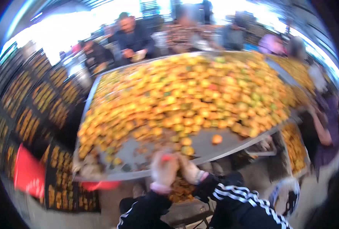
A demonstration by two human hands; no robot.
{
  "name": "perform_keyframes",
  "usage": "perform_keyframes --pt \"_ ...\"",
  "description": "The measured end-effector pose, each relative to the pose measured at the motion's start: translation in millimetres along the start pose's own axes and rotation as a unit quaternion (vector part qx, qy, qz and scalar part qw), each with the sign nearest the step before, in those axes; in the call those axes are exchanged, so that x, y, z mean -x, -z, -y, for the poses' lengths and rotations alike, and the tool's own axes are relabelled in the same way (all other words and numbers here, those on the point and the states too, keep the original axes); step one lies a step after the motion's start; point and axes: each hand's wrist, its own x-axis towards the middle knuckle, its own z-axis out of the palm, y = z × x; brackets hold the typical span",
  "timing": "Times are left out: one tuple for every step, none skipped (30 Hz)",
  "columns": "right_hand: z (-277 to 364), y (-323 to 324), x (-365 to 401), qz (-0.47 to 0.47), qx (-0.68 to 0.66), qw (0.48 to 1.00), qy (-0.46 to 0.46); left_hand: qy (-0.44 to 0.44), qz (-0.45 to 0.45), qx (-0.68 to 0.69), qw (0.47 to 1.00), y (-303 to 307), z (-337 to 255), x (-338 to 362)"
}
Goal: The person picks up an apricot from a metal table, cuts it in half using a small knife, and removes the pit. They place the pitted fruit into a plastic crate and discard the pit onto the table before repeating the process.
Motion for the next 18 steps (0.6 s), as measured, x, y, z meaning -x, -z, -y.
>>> perform_keyframes --pt "18 13 -1 -0.024 0.102 0.994 -0.006 0.083 -0.012 0.104 0.991 -3 -6 -1" --pt "35 27 -1 -0.046 0.203 0.978 -0.017 0.063 -0.042 0.083 0.994 -3 -16 -3" --pt "53 43 -5 -0.004 -0.091 0.990 -0.105 0.043 -0.065 0.057 0.995 -7 -23 -4" --pt "71 58 -7 -0.018 -0.364 0.908 -0.209 0.030 -0.081 0.047 0.995 -9 -30 -5" --pt "130 62 -7 -0.149 -0.418 0.860 -0.254 0.015 -0.087 0.035 0.995 -8 -33 -4" --pt "138 88 -4 -0.164 -0.428 0.862 -0.216 0.033 -0.070 0.024 0.997 -10 -45 -4" --pt "140 121 4 -0.172 -0.437 0.864 -0.183 0.049 -0.060 0.011 0.997 -12 -50 -4" --pt "151 145 11 -0.228 -0.424 0.856 -0.188 0.049 -0.052 0.016 0.997 -9 -49 -5" --pt "160 169 19 -0.280 -0.410 0.846 -0.193 0.068 -0.019 0.012 0.997 -5 -45 -6" --pt "150 205 28 -0.293 -0.402 0.848 -0.181 0.086 0.011 0.008 0.996 -2 -42 -6" --pt "142 235 34 -0.305 -0.395 0.850 -0.169 0.083 0.011 0.011 0.996 -1 -39 -6" --pt "157 248 30 -0.370 -0.357 0.844 -0.156 0.072 0.028 0.026 0.997 -1 -35 -7" --pt "175 264 21 -0.432 -0.316 0.833 -0.143 0.061 0.044 0.041 0.996 -2 -33 -8" --pt "183 300 14 -0.436 -0.285 0.849 -0.083 0.060 0.042 0.042 0.996 -5 -33 -8" --pt "192 332 7 -0.458 -0.297 0.837 -0.037 0.082 0.025 0.053 0.995 -8 -33 -7" --pt "201 363 0 -0.475 -0.308 0.824 0.011 0.108 0.004 0.060 0.992 -9 -34 -2" --pt "198 375 -6 -0.507 -0.364 0.780 0.040 0.149 -0.029 0.085 0.985 -12 -33 0" --pt "185 375 -4 -0.456 -0.336 0.824 0.002 0.118 -0.015 0.081 0.990 -6 -16 -3"
